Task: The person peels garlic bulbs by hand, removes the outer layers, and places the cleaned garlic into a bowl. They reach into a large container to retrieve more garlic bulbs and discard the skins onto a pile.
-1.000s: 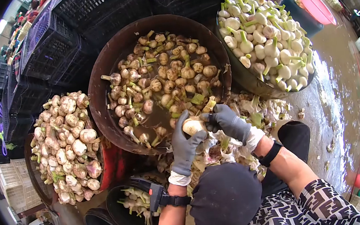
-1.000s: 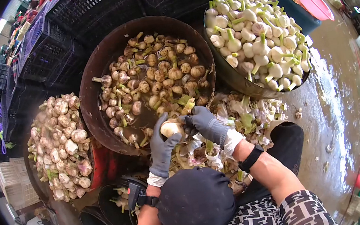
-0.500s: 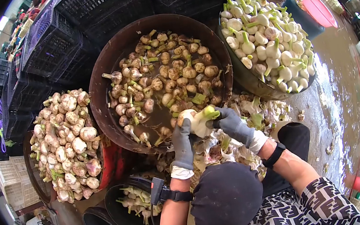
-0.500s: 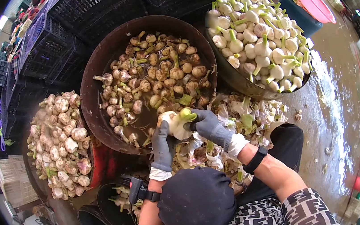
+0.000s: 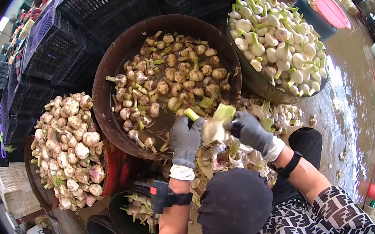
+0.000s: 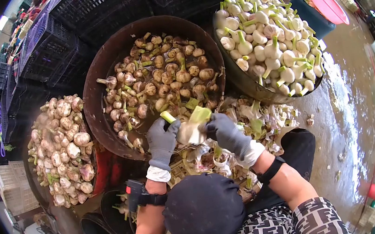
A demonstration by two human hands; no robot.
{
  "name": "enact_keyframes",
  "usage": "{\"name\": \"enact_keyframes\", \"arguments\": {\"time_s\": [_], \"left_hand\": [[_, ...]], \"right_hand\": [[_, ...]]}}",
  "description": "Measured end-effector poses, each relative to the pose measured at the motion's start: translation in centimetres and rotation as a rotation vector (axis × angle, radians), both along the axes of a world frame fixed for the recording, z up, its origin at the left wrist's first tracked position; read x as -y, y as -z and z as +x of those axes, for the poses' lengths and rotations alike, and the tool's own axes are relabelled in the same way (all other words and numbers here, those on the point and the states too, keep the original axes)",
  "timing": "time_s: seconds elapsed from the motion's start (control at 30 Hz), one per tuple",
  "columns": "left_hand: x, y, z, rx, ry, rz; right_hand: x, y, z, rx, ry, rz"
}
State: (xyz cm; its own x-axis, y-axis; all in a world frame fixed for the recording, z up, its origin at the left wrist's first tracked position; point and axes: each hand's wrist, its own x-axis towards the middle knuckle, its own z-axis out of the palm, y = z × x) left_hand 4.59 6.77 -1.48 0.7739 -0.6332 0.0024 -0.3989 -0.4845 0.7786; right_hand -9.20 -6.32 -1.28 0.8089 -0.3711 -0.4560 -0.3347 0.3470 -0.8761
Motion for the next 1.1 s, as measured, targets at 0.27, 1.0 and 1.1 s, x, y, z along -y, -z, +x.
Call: {"name": "enact_keyframes", "arguments": {"time_s": [0.27, 1.0, 1.1], "left_hand": [[-0.7, -1.7, 0.2, -0.644, 0.171, -0.502], [-0.1, -2.1, -2.3, -0.250, 0.333, -0.295], [-0.8, -1.7, -1.8, -0.530, 0.395, -0.531]], "right_hand": [[2.9, -2.5, -3.5, 0.169, -0.165, -0.876], [0.8, -1.7, -0.4, -0.332, -0.251, -1.272], [2.2, -0.7, -1.9, -0.301, -0.159, -1.224]]}}
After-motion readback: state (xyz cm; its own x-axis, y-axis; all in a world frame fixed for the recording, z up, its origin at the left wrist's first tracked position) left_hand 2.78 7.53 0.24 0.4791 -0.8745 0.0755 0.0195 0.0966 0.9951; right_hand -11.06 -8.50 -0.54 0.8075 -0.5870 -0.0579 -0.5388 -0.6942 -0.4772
